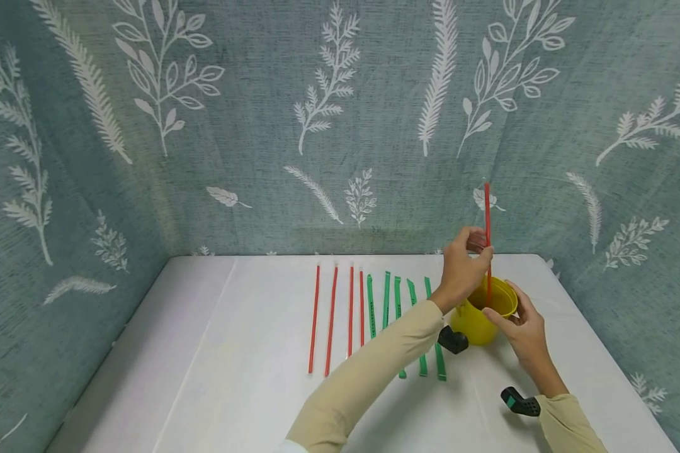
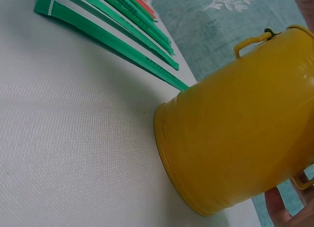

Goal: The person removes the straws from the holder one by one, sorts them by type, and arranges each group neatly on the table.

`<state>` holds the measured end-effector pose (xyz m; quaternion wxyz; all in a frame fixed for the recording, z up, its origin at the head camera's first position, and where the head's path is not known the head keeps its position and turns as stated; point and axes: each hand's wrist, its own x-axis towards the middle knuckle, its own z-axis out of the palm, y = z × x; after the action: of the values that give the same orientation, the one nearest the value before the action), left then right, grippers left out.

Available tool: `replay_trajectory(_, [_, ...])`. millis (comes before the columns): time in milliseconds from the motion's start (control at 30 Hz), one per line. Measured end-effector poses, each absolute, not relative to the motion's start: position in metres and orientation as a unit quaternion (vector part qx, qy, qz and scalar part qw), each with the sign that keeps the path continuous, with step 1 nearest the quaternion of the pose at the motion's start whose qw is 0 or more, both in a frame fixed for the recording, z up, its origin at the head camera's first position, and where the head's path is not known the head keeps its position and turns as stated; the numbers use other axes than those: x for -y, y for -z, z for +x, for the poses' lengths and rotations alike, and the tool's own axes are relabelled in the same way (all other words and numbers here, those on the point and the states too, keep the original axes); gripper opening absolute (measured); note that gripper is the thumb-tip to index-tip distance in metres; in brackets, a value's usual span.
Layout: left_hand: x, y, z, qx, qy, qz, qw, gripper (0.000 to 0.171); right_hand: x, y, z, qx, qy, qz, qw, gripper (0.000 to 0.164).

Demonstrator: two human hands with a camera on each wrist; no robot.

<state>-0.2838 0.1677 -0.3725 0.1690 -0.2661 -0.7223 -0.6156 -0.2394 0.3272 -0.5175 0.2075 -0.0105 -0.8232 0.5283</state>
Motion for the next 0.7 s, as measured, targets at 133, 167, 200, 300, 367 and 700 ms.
replay_trajectory(133, [-0.156, 0.353, -0.27, 0.706, 0.63, -0.271, 0.176, 0.025, -0.328, 0.518, -0.239, 0.827, -0.525, -0.015, 0.201, 0.067])
replay_trajectory(167, [-0.153, 0.348, -0.266, 0.702, 0.635, -0.27, 0.177, 0.025, -0.328, 0.518, -0.239, 0.827, -0.525, -0.016, 0.2, 0.067])
replay_trajectory(200, [-0.15, 0.343, -0.263, 0.698, 0.638, -0.27, 0.18, 0.025, -0.329, 0.519, -0.24, 0.827, -0.524, -0.015, 0.202, 0.067])
replay_trajectory(300, [-0.143, 0.333, -0.256, 0.691, 0.646, -0.265, 0.187, 0.025, -0.328, 0.519, -0.241, 0.825, -0.526, -0.012, 0.208, 0.067])
replay_trajectory(367, [-0.141, 0.329, -0.254, 0.683, 0.655, -0.264, 0.189, 0.025, -0.328, 0.52, -0.24, 0.825, -0.525, -0.013, 0.21, 0.067])
replay_trajectory(700, [-0.125, 0.312, -0.245, 0.621, 0.712, -0.292, 0.152, 0.028, -0.328, 0.519, -0.24, 0.818, -0.534, -0.003, 0.216, 0.067])
